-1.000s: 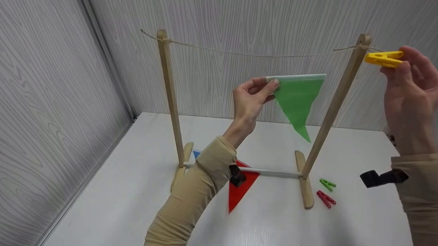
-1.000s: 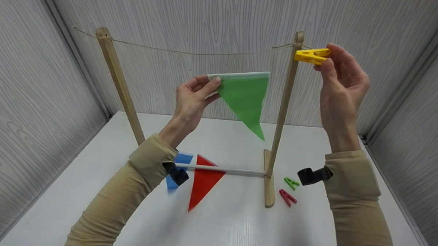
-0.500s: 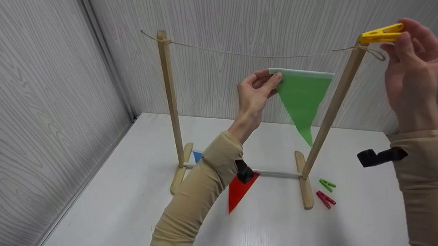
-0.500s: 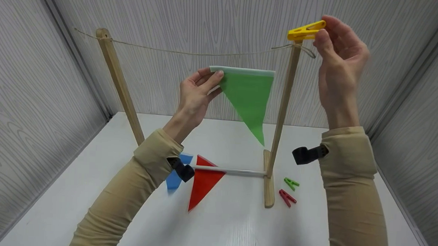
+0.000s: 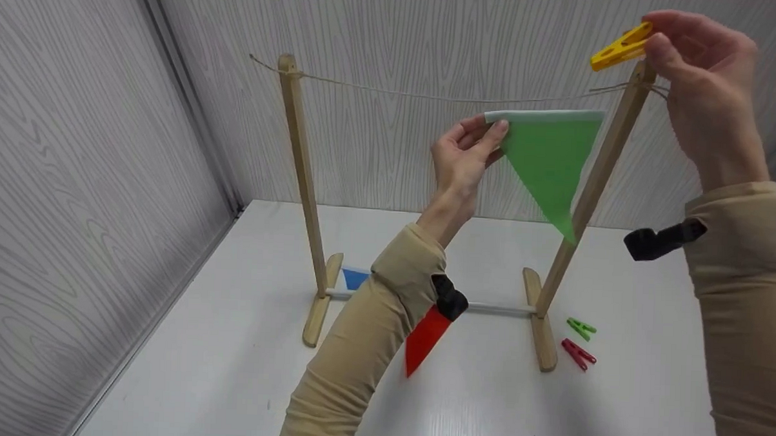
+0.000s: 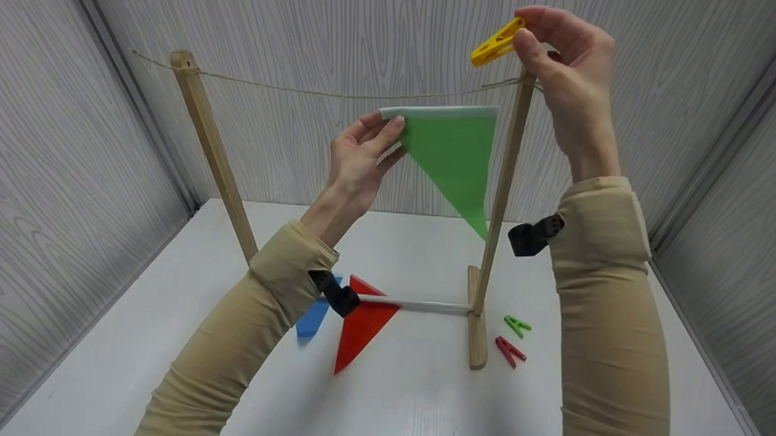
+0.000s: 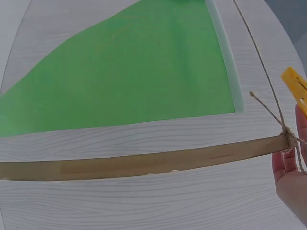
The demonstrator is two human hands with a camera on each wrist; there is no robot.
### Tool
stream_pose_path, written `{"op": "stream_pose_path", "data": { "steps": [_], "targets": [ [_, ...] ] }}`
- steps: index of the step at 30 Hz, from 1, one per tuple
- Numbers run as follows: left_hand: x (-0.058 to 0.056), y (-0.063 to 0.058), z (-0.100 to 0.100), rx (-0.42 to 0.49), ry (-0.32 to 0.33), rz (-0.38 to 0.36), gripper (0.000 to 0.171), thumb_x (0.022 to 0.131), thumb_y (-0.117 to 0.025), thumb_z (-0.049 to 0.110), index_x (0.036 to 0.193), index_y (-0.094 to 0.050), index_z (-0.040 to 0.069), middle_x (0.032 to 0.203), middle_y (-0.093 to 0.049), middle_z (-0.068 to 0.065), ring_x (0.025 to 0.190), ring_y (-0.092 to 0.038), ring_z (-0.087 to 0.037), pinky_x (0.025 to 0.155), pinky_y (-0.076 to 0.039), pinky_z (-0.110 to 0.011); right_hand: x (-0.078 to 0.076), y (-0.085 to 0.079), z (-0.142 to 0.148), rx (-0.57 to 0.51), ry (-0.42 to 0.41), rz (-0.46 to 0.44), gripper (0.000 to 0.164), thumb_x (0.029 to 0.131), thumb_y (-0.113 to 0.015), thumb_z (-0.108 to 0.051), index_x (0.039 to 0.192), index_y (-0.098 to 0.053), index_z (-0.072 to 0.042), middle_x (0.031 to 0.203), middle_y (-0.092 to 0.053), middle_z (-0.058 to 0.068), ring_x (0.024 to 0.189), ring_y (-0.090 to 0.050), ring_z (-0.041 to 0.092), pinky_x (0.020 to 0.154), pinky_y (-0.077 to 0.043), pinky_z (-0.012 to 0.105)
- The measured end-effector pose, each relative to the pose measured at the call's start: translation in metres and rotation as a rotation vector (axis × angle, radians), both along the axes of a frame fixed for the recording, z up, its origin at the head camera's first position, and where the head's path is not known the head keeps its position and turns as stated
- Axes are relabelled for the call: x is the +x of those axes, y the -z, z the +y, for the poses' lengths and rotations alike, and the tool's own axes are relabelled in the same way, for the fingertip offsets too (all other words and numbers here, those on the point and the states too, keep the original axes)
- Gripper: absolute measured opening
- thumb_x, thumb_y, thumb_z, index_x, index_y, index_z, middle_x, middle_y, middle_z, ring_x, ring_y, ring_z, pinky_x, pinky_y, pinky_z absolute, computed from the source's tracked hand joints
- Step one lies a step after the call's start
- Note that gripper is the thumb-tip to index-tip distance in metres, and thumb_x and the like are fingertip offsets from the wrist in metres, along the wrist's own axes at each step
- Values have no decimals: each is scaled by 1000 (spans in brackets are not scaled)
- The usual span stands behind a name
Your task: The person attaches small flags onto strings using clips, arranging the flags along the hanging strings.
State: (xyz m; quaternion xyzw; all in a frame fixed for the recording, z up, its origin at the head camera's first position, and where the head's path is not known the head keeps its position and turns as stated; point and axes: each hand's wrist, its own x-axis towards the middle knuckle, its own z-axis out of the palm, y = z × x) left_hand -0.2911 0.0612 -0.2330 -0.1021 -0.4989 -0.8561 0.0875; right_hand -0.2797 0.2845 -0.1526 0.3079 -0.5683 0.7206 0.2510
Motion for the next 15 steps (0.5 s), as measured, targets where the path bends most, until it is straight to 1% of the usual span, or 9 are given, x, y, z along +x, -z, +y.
{"op": "stream_pose_path", "data": {
  "steps": [3,6,8,11,14,15],
  "targets": [
    [0,-1,3,9,-2,-6,28,91,-72,3,117,-65,-6,111,-72,-20,86,-68,-11,83,-62,-29,-2,-1,1,44,13,-33,26,92,-67,3,116,-66,9,111,-66,12,106,-58,19,96,-47,20],
    [0,-2,5,3,3,-1,29,91,-71,3,118,-64,-7,113,-71,-21,85,-67,-11,82,-62,-29,-4,0,2,86,27,-30,24,92,-67,2,115,-67,8,109,-68,11,103,-59,18,92,-48,18],
    [1,-4,7,-4,6,7,29,91,-71,3,118,-64,-7,113,-71,-22,85,-67,-11,81,-62,-29,-6,0,2,115,36,-9,23,91,-67,3,114,-67,8,107,-70,10,100,-61,17,89,-49,18],
    [1,-5,9,-7,6,19,29,91,-71,3,118,-64,-7,114,-71,-23,85,-68,-11,80,-62,-28,-8,-1,2,165,85,23,21,90,-69,3,111,-69,7,104,-72,9,93,-61,17,83,-50,19],
    [2,-6,11,-6,9,23,29,91,-71,3,118,-64,-7,114,-71,-23,84,-68,-11,79,-62,-28,-8,-5,3,244,167,23,19,90,-71,1,109,-71,4,102,-73,6,88,-60,15,79,-50,17],
    [2,-6,11,-5,12,23,29,91,-71,3,118,-64,-7,114,-71,-23,83,-68,-10,79,-62,-28,-7,-7,3,279,197,11,18,91,-71,-1,109,-71,3,101,-73,4,86,-59,15,77,-50,16]
  ]
}}
